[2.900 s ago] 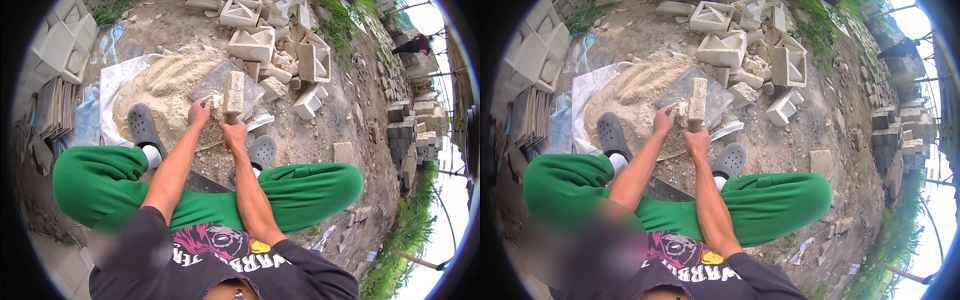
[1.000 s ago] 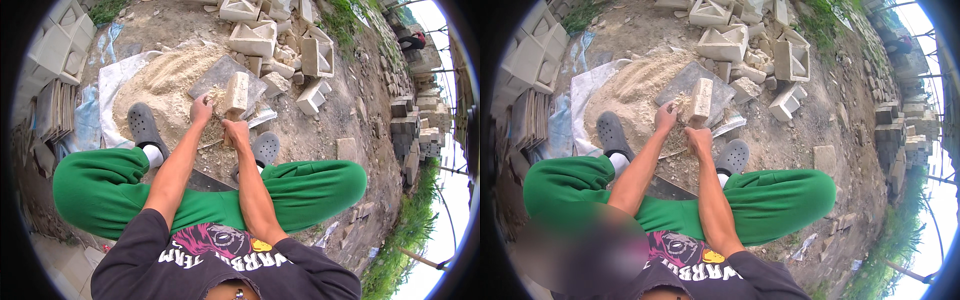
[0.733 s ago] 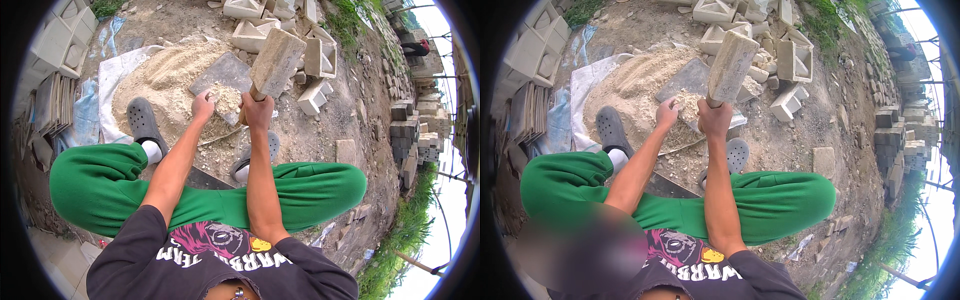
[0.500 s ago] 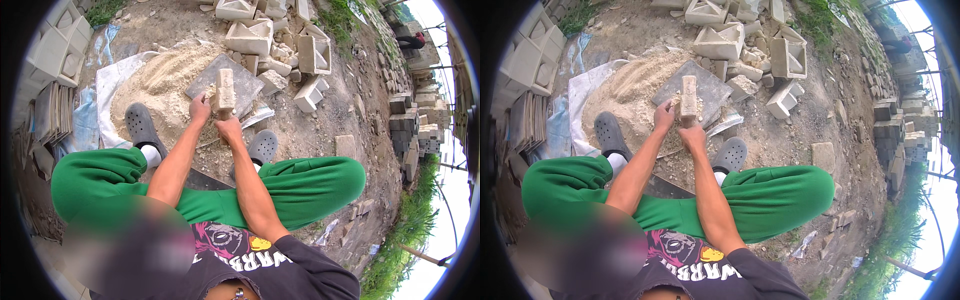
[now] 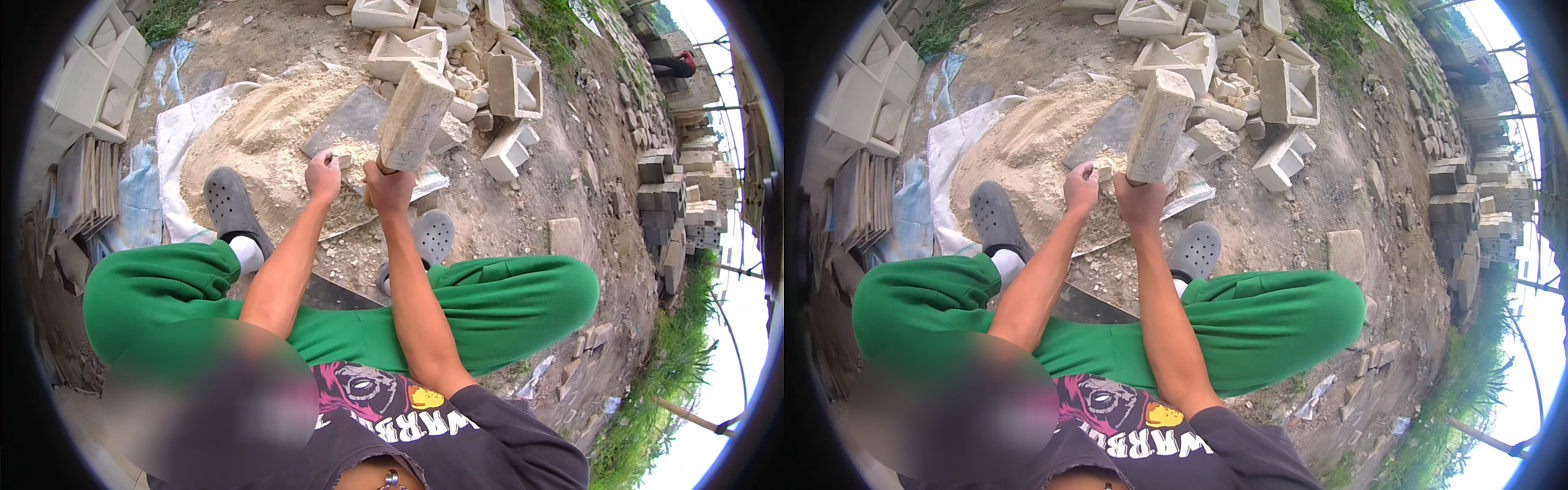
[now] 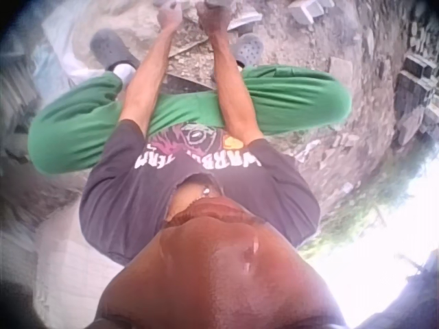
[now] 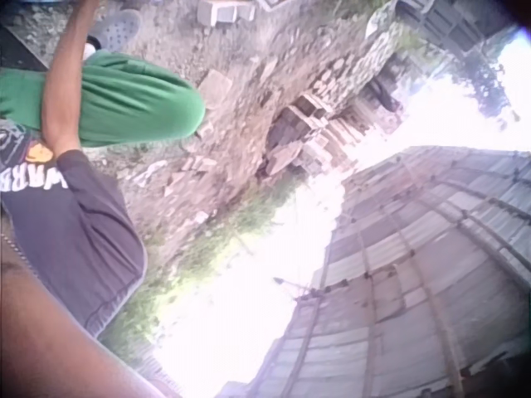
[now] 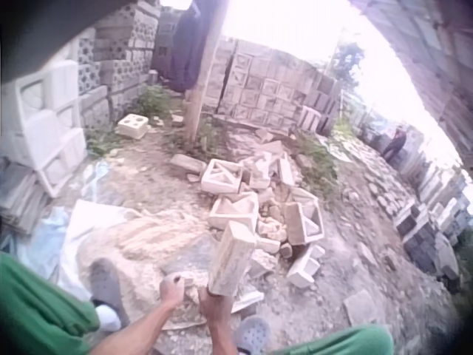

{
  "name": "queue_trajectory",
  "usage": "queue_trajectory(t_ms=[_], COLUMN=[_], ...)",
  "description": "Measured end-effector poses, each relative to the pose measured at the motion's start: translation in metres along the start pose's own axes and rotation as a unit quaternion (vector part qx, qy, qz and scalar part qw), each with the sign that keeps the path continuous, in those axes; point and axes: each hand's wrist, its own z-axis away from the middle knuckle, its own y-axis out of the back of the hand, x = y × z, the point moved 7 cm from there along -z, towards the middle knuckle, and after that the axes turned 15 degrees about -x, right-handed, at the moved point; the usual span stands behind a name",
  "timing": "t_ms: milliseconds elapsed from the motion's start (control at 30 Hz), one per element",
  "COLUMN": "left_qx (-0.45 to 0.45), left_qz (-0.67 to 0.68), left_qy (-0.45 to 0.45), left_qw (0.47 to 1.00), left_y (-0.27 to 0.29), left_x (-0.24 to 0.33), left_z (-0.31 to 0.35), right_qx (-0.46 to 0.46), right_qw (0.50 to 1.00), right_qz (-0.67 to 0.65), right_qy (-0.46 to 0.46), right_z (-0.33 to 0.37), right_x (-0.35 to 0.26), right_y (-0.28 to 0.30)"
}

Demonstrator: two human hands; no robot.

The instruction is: The person sits on the ground and repeatedly uses a hammer to break a small stone piece placed on a flat surface. The person holds the stone with one hand and strikes it with the other, generating dust and small fragments.

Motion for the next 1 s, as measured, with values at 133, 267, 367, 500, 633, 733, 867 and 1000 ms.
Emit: queue_trajectory(t_ms=[133, 267, 367, 500, 633, 733, 867, 1000], left_qx=[-0.026, 0.005, -0.005, 0.002, -0.03, -0.03, -0.026, -0.042], left_qz=[-0.016, 0.02, 0.0, -0.011, -0.015, -0.032, -0.029, 0.043], left_qy=[-0.009, -0.004, -0.009, -0.018, 0.005, -0.014, -0.01, -0.039], left_qw=[0.999, 1.0, 1.0, 1.0, 0.999, 0.999, 0.999, 0.997], left_y=[-0.007, 0.007, 0.005, 0.006, 0.006, 0.006, 0.011, 0.007], left_x=[0.012, -0.011, -0.012, -0.017, -0.004, 0.01, 0.019, -0.004], left_z=[-0.005, -0.011, -0.011, -0.013, -0.007, -0.007, -0.003, -0.011], right_qx=[-0.083, -0.088, -0.037, 0.045, -0.008, -0.038, -0.08, -0.065], right_qw=[0.968, 0.967, 0.987, 0.999, 0.988, 0.99, 0.963, 0.975], right_qz=[0.143, 0.073, 0.008, 0.015, -0.153, -0.089, 0.068, 0.034], right_qy=[-0.189, -0.226, -0.153, -0.007, -0.016, -0.107, -0.248, -0.21], right_z=[0.024, 0.029, 0.02, -0.002, 0.007, 0.027, 0.038, 0.027], right_x=[0.095, 0.09, 0.043, -0.006, -0.014, 0.052, 0.1, 0.055], right_y=[-0.031, -0.033, -0.012, 0.021, 0.001, -0.033, -0.037, -0.019])
